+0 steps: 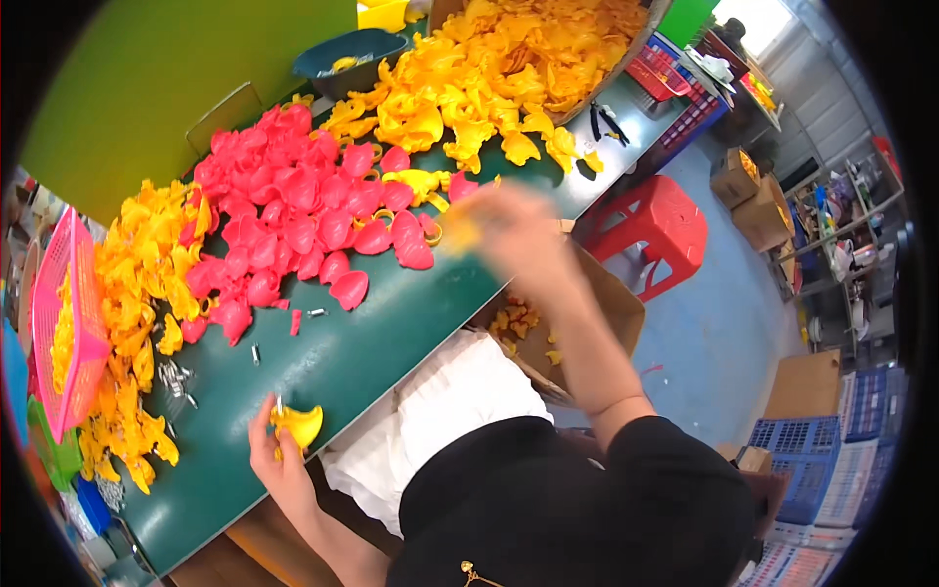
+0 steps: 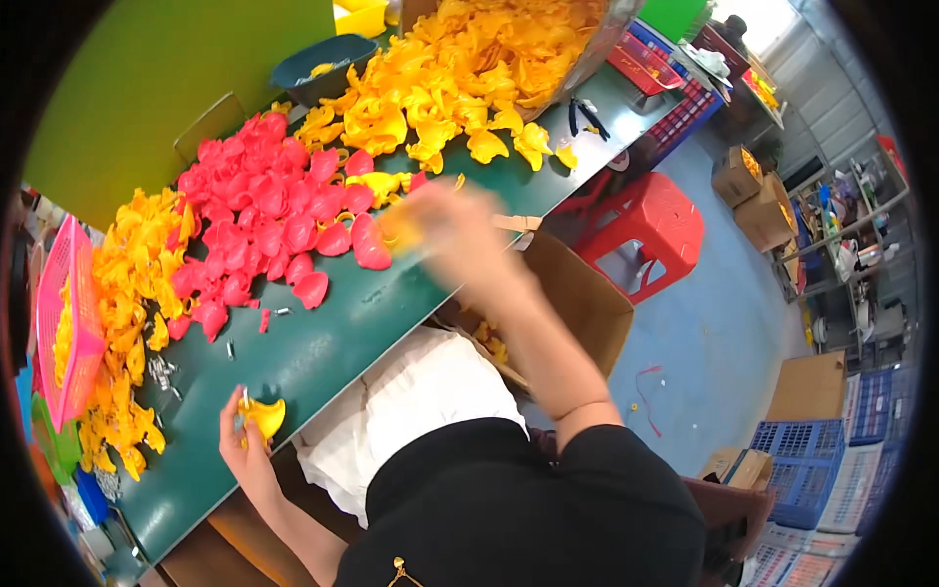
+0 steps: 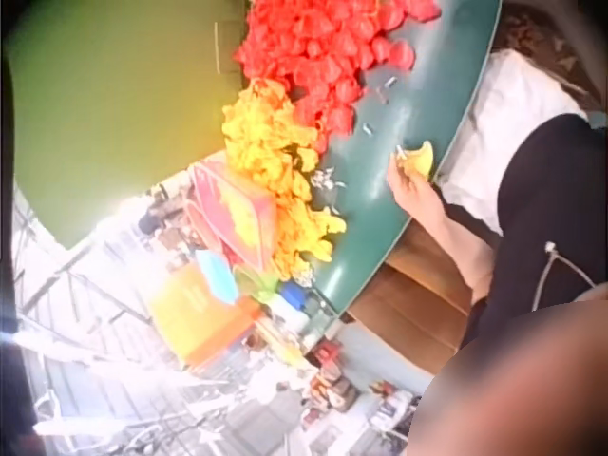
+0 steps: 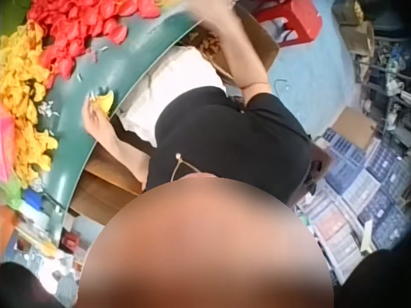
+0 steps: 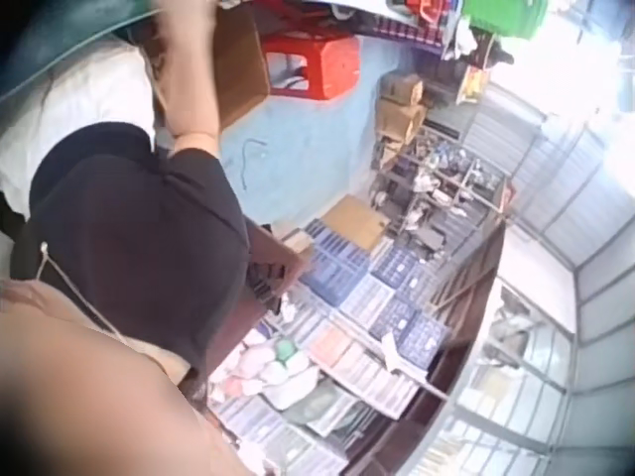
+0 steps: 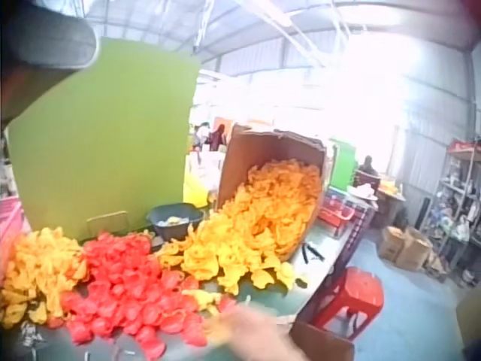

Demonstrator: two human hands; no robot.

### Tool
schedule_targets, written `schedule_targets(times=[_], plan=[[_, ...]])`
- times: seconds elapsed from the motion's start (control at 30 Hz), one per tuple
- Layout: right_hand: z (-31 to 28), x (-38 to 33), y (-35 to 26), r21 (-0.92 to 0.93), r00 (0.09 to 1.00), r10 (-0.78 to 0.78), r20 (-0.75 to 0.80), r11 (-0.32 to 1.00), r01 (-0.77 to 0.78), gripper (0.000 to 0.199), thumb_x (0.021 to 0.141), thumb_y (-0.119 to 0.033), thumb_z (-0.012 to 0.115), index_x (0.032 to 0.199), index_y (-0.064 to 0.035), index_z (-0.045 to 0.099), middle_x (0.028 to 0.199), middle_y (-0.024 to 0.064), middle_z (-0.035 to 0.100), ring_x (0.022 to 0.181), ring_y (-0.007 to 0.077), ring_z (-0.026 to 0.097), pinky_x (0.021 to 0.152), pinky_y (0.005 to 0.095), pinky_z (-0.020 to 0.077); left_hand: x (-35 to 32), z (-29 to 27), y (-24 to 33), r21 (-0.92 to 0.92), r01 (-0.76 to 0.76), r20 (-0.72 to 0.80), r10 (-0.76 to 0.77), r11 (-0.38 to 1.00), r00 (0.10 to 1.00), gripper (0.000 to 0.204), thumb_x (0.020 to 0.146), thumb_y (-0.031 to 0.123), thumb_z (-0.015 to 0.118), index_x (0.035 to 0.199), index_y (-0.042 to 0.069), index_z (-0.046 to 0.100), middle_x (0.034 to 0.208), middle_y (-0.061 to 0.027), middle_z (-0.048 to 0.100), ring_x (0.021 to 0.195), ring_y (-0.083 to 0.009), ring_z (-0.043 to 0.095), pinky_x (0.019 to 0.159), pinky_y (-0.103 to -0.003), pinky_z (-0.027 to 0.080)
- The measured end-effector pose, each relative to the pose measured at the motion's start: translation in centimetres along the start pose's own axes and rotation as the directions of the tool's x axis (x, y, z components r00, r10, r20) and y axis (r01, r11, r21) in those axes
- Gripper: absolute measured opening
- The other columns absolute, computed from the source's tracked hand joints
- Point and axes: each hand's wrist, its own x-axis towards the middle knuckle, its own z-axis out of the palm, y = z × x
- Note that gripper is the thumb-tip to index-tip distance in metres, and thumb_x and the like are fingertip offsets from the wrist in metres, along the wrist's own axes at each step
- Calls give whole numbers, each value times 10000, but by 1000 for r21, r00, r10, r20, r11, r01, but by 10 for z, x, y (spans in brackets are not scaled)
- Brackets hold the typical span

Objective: Assembling small plastic toys by attaching yellow and pink petal-like pieces to a yellow base.

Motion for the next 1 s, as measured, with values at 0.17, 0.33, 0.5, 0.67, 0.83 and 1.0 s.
schedule_targets(times=[0.17,0.33,0.5,0.67,0.83,1.0], plan=[[-158,66,173,-516,760,-1,-650,735,-440,268,859,-301,664,964,-63,727,877,155,712,846,276,701,739,374,530,23,24,14,218,-95,-77,114,971,990,380,877,-56,487,1249,-1,543,1138,-88,578,831,-133,547,721,-249,447],[-172,106,223,-667,843,-123,-524,674,-317,263,891,-283,618,993,-63,722,891,151,713,846,292,689,760,391,519,19,34,33,559,-66,-202,213,827,956,347,844,61,643,1181,20,570,1173,-122,564,966,-296,528,873,-357,439],[-49,53,67,-164,988,62,-141,983,-85,187,882,-172,664,977,-15,700,883,76,693,812,157,631,762,275,478,-10,20,31,760,-359,48,503,542,863,369,784,47,696,1143,45,609,1148,-95,584,1048,-298,480,909,-370,406],[17,34,50,-180,995,44,92,983,-27,217,832,-149,715,990,-4,687,816,60,675,685,124,586,658,260,472,3,34,16,806,-412,162,511,425,844,370,708,64,780,1056,48,657,1060,-38,640,1006,-285,457,871,-371,413],[29,38,41,-291,978,1,208,955,61,212,810,-118,718,984,0,686,786,46,652,640,119,546,640,259,463,10,27,7,784,-457,180,551,420,815,318,698,29,778,995,48,667,1012,-33,657,1011,-298,486,853,-383,440],[28,44,47,-195,990,27,141,981,1,169,811,-98,700,958,-14,696,853,91,679,819,186,630,736,288,491,0,25,9,714,-434,93,540,549,837,343,647,66,819,938,58,637,1019,-57,643,1068,-330,503,885,-400,447]])
